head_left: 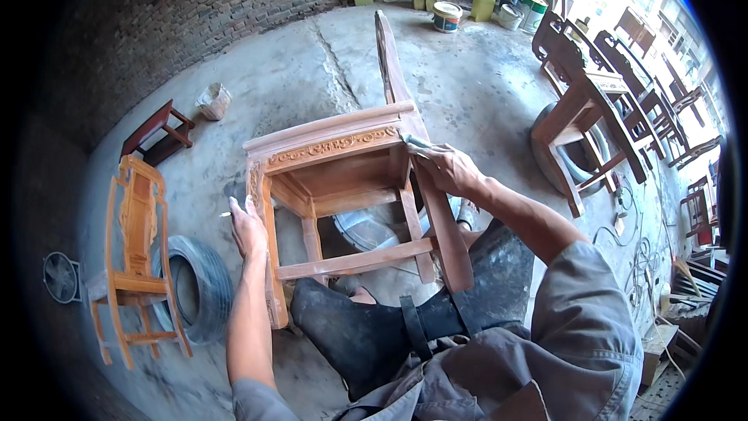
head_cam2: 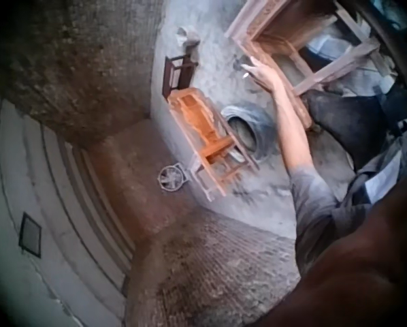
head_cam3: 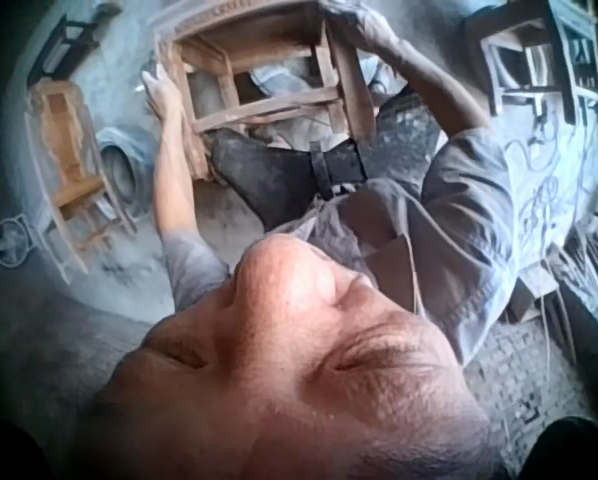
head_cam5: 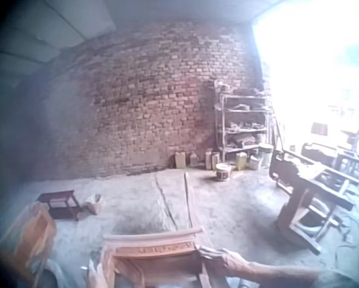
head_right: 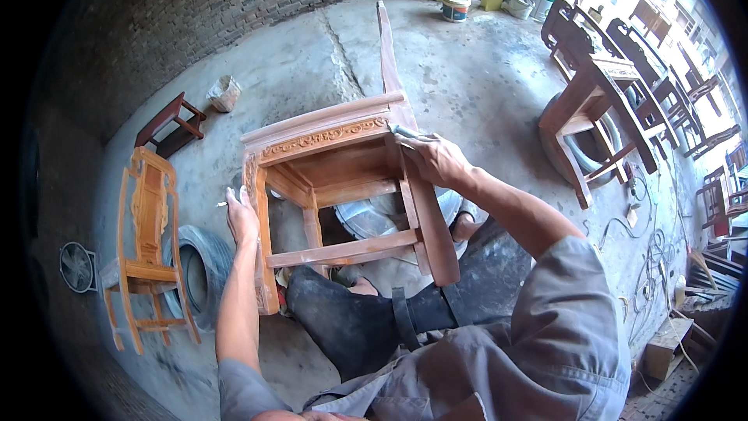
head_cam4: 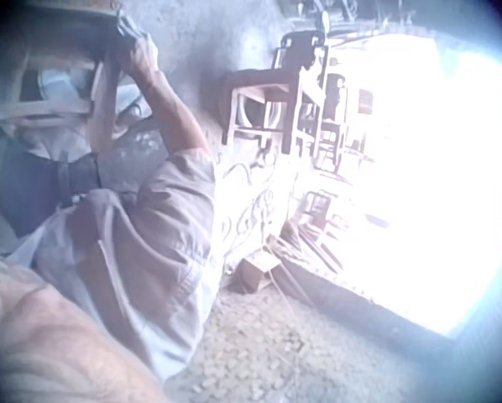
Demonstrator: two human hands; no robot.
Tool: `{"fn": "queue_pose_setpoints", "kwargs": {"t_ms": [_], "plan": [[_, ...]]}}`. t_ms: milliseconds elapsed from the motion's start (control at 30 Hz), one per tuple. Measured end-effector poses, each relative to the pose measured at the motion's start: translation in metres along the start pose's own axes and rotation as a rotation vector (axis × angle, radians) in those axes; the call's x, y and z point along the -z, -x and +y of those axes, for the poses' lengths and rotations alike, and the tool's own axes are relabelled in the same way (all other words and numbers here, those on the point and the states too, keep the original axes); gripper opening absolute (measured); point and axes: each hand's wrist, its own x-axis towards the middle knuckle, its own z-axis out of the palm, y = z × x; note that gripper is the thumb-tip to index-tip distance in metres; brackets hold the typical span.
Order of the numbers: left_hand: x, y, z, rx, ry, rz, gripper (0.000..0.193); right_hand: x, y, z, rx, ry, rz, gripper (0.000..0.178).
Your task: The person sands a wooden chair using a sanding block, focusing on the legs and frame. They reposition the chair multiple times to access different areas and continue sanding until the clip ends.
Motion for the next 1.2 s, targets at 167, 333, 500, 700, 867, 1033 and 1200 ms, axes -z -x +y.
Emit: {"fn": "queue_pose_setpoints", "kwargs": {"t_ms": [167, 333, 500, 700, 867, 1033, 1200], "plan": [[-0.005, 0.001, 0.006, -0.034, -0.018, -0.028, 0.058, 0.001, -0.026, 0.028, -0.256, 0.124, -0.222, 0.04], [0.004, -0.002, -0.01, -0.036, -0.016, 0.011, 0.059, 0.017, 0.044, -0.032, -0.086, 0.034, -0.184, 0.052], [-0.009, -0.001, 0.006, -0.06, 0.02, -0.017, 0.059, 0.009, -0.011, 0.024, -0.281, 0.077, -0.17, 0.031], [-0.003, -0.006, -0.019, -0.052, -0.022, -0.006, 0.059, 0.021, 0.077, -0.038, -0.143, -0.017, -0.261, 0.046], [-0.006, -0.01, -0.02, -0.129, -0.055, -0.003, 0.061, 0.066, 0.144, -0.078, 0.004, 0.01, -0.312, 0.059], [-0.009, -0.013, -0.015, -0.132, -0.013, -0.045, 0.062, 0.045, 0.115, -0.069, -0.159, 0.0, -0.257, 0.056], [0.0, -0.011, -0.017, -0.124, -0.036, -0.013, 0.062, 0.086, 0.191, -0.161, -0.17, -0.012, -0.451, 0.074]]}}
